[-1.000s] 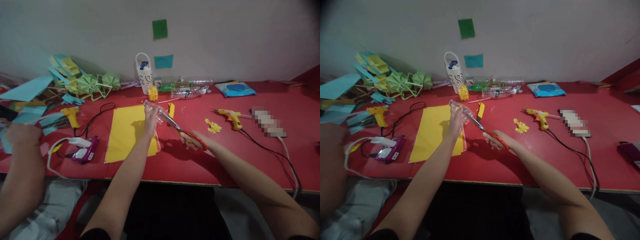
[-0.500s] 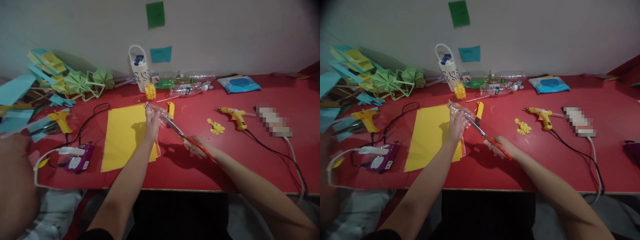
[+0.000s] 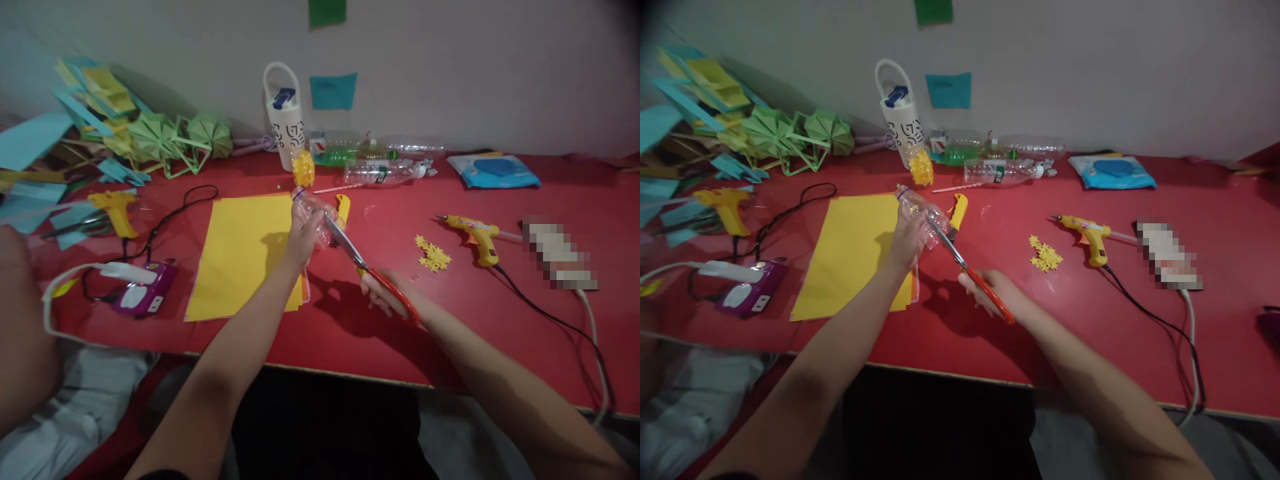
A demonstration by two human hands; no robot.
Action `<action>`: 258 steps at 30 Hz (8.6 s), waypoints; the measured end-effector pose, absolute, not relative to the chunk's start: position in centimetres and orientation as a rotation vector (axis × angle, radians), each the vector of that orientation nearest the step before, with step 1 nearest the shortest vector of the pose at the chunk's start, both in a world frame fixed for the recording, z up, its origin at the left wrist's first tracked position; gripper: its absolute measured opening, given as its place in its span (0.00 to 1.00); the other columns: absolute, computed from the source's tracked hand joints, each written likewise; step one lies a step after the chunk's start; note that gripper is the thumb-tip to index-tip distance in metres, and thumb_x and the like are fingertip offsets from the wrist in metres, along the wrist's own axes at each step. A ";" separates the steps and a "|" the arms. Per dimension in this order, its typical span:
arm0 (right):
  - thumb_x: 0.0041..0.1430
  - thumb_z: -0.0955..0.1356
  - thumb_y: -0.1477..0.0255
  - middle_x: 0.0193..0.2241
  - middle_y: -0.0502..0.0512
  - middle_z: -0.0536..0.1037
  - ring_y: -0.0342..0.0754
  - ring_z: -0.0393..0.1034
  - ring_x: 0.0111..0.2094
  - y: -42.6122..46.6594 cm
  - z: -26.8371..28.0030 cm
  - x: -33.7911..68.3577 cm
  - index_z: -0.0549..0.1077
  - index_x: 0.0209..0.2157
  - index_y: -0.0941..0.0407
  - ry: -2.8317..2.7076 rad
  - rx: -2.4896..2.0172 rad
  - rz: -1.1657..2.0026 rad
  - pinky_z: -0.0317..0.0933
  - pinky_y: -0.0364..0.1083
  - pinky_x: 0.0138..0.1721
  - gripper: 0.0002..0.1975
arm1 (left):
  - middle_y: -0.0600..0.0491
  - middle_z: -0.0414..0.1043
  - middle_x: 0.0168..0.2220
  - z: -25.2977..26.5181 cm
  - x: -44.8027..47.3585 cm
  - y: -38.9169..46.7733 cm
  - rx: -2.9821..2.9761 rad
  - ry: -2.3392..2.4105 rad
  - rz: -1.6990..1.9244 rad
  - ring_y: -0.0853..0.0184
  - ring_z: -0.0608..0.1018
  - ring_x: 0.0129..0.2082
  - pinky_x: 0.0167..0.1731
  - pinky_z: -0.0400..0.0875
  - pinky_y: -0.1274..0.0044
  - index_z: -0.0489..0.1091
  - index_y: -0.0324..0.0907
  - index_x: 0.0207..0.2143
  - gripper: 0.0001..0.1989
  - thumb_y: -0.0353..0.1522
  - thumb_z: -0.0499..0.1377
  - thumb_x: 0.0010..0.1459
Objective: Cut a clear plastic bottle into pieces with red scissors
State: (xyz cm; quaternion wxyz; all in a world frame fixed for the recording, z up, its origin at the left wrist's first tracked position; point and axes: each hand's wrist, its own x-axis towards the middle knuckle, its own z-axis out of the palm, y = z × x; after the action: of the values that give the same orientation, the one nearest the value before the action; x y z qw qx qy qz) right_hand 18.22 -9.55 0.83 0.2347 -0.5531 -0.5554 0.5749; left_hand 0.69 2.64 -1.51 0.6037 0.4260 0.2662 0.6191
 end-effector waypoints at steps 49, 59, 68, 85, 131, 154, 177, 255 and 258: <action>0.54 0.67 0.42 0.08 0.40 0.62 0.39 0.59 0.12 -6.3 2.1 19.6 0.68 0.24 0.53 -1.701 -1.260 1.478 0.70 0.46 0.30 0.27 | 0.53 0.70 0.43 0.3 0.9 4.0 1.095 0.627 1.526 0.60 0.75 0.52 0.58 0.66 0.65 0.63 0.50 0.40 0.25 0.44 0.71 0.45; 0.53 0.68 0.43 0.09 0.41 0.62 0.39 0.57 0.12 -8.0 1.4 19.6 0.68 0.23 0.54 -1.621 -1.381 1.489 0.61 0.43 0.22 0.27 | 0.53 0.71 0.39 -1.5 0.5 2.6 1.041 0.646 1.452 0.56 0.72 0.59 0.61 0.64 0.59 0.65 0.50 0.45 0.28 0.45 0.72 0.46; 0.48 0.68 0.39 0.13 0.44 0.64 0.39 0.60 0.12 -9.1 2.1 18.4 0.68 0.22 0.54 -1.545 -1.498 1.571 0.53 0.40 0.14 0.30 | 0.53 0.72 0.38 -0.7 -0.4 2.3 1.115 0.652 1.440 0.53 0.72 0.58 0.60 0.64 0.56 0.67 0.50 0.42 0.22 0.41 0.72 0.48; 0.54 0.66 0.45 0.11 0.41 0.60 0.37 0.55 0.11 -10.0 2.8 17.4 0.63 0.21 0.53 -1.540 -1.571 1.547 0.53 0.41 0.15 0.26 | 0.56 0.72 0.34 -1.1 -0.5 2.9 1.254 0.550 1.466 0.59 0.78 0.49 0.56 0.69 0.61 0.62 0.49 0.44 0.28 0.49 0.69 0.48; 0.52 0.66 0.41 0.10 0.40 0.59 0.38 0.56 0.10 -9.7 2.2 17.8 0.62 0.21 0.53 -1.469 -1.613 1.558 0.56 0.40 0.15 0.29 | 0.53 0.76 0.36 -2.1 0.1 2.4 1.383 0.555 1.299 0.59 0.81 0.45 0.50 0.74 0.61 0.58 0.49 0.45 0.26 0.51 0.64 0.54; 0.45 0.68 0.38 0.11 0.41 0.62 0.38 0.56 0.11 -9.7 2.4 17.8 0.61 0.21 0.52 -1.457 -1.609 1.513 0.56 0.42 0.17 0.30 | 0.50 0.74 0.43 -3.3 0.2 3.0 1.375 0.583 1.265 0.55 0.79 0.50 0.50 0.73 0.60 0.57 0.51 0.51 0.33 0.50 0.67 0.50; 0.53 0.68 0.44 0.08 0.40 0.58 0.39 0.56 0.09 -9.9 3.1 17.3 0.62 0.20 0.52 -1.440 -1.682 1.517 0.63 0.42 0.20 0.27 | 0.52 0.75 0.39 -3.4 -0.1 3.2 1.438 0.570 1.274 0.59 0.81 0.44 0.51 0.73 0.60 0.57 0.51 0.52 0.30 0.49 0.65 0.53; 0.40 0.71 0.39 0.09 0.42 0.63 0.40 0.57 0.11 -8.7 2.3 18.0 0.61 0.20 0.52 -1.283 -1.535 1.272 0.53 0.43 0.17 0.31 | 0.46 0.78 0.41 0.8 1.5 -1.3 0.808 0.508 0.810 0.47 0.75 0.56 0.55 0.71 0.56 0.69 0.44 0.45 0.21 0.35 0.64 0.45; 0.41 0.71 0.40 0.11 0.43 0.64 0.40 0.58 0.11 -8.7 2.1 18.0 0.61 0.20 0.52 -1.292 -1.515 1.265 0.53 0.43 0.18 0.30 | 0.47 0.78 0.40 0.5 1.7 -1.2 0.795 0.567 0.844 0.50 0.77 0.54 0.55 0.71 0.56 0.69 0.44 0.41 0.14 0.33 0.62 0.50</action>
State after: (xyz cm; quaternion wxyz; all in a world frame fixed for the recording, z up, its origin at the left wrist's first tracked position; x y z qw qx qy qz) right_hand 18.01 -8.65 2.10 0.3814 -0.5939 -0.5061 0.4957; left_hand 1.66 -1.18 0.49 0.7989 0.3705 0.2641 0.3934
